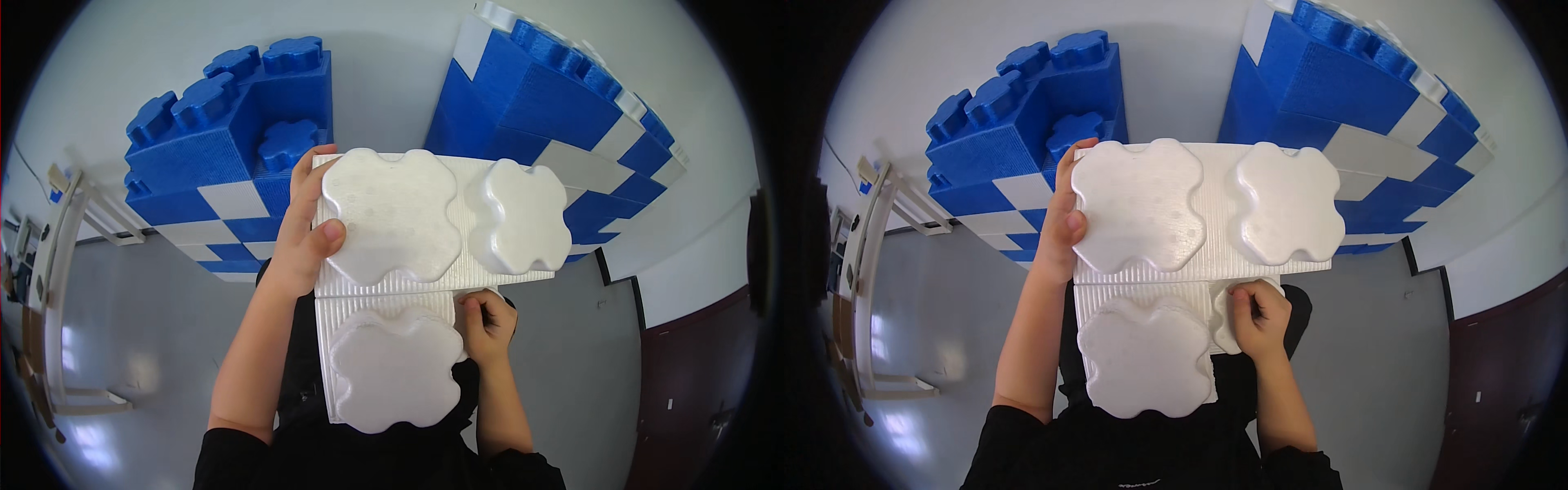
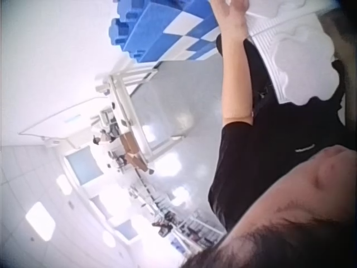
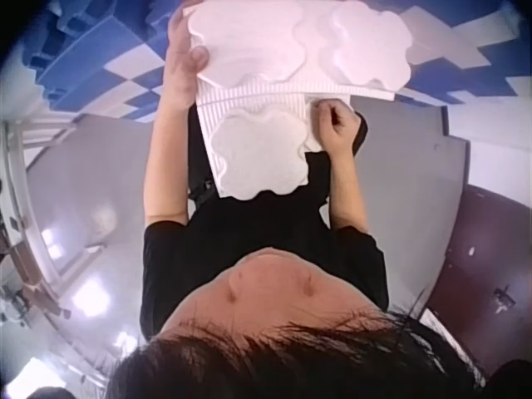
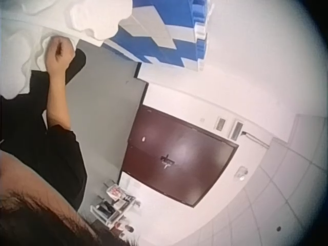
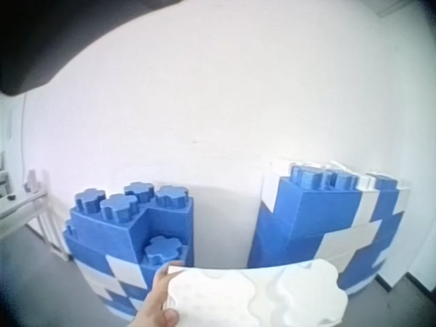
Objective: Assembling and stacking large interlocking white foam blocks.
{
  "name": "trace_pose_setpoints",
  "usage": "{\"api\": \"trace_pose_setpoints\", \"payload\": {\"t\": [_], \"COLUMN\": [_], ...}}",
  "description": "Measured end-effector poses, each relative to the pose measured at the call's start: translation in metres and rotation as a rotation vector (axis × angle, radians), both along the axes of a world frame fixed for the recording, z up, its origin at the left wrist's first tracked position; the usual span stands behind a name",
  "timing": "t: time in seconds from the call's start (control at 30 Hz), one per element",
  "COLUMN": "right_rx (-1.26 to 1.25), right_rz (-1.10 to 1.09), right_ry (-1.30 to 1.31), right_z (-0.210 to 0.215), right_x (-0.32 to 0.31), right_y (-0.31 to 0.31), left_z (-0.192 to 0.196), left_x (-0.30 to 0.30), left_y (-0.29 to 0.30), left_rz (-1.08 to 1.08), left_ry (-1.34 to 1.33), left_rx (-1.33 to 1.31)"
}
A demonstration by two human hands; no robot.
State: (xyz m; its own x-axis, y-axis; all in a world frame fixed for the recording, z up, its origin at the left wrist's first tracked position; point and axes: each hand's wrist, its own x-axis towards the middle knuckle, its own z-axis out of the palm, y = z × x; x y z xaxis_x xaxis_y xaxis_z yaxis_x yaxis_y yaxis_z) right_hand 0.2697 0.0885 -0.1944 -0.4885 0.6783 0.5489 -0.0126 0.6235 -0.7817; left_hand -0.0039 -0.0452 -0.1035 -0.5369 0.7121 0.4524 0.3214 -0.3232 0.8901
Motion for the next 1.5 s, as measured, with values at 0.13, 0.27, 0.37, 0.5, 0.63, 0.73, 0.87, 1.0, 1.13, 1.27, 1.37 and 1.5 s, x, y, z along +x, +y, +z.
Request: {"api": "trace_pose_setpoints", "payload": {"t": [0.13,0.27,0.37,0.5,0.63,0.73,0.87,1.0,1.13,1.27,1.37,1.5], "right_rx": [0.019,0.029,0.031,0.037,0.027,0.023,0.020,0.008,0.016,0.010,0.013,0.006], "right_rz": [-0.012,-0.021,-0.023,-0.026,-0.020,-0.022,-0.020,-0.020,-0.028,-0.026,-0.028,-0.027], "right_ry": [-0.014,-0.008,-0.021,-0.023,-0.025,-0.023,-0.017,-0.043,-0.036,-0.024,-0.025,-0.042], "right_z": [-0.0028,-0.0010,-0.0010,-0.0005,-0.0020,-0.0012,-0.0012,-0.0004,0.0023,0.0010,0.0005,0.0003], "right_x": [-0.0007,-0.0019,-0.0016,-0.0023,-0.0025,-0.0028,-0.0026,-0.0017,-0.0024,-0.0028,-0.0029,-0.0015], "right_y": [0.0022,0.0015,0.0025,0.0022,0.0024,0.0020,0.0023,0.0018,0.0006,0.0008,0.0010,0.0016], "left_z": [-0.0043,-0.0009,-0.0013,0.0005,0.0013,-0.0008,0.0004,-0.0009,-0.0020,-0.0019,-0.0022,-0.0033], "left_x": [-0.0008,0.0005,-0.0007,0.0000,0.0001,-0.0016,0.0002,-0.0002,-0.0010,-0.0007,-0.0008,-0.0014], "left_y": [0.0028,0.0028,0.0025,0.0026,0.0023,0.0030,0.0027,0.0019,0.0030,0.0026,0.0029,0.0034], "left_rz": [0.011,0.020,0.019,0.031,0.018,-0.003,-0.006,0.002,-0.009,-0.002,0.007,0.013], "left_ry": [-0.020,-0.019,-0.031,-0.006,0.003,-0.018,-0.036,-0.019,-0.021,-0.013,-0.004,0.000], "left_rx": [-0.012,-0.020,-0.052,-0.035,-0.032,-0.016,-0.024,-0.029,-0.015,-0.019,-0.024,-0.028]}}
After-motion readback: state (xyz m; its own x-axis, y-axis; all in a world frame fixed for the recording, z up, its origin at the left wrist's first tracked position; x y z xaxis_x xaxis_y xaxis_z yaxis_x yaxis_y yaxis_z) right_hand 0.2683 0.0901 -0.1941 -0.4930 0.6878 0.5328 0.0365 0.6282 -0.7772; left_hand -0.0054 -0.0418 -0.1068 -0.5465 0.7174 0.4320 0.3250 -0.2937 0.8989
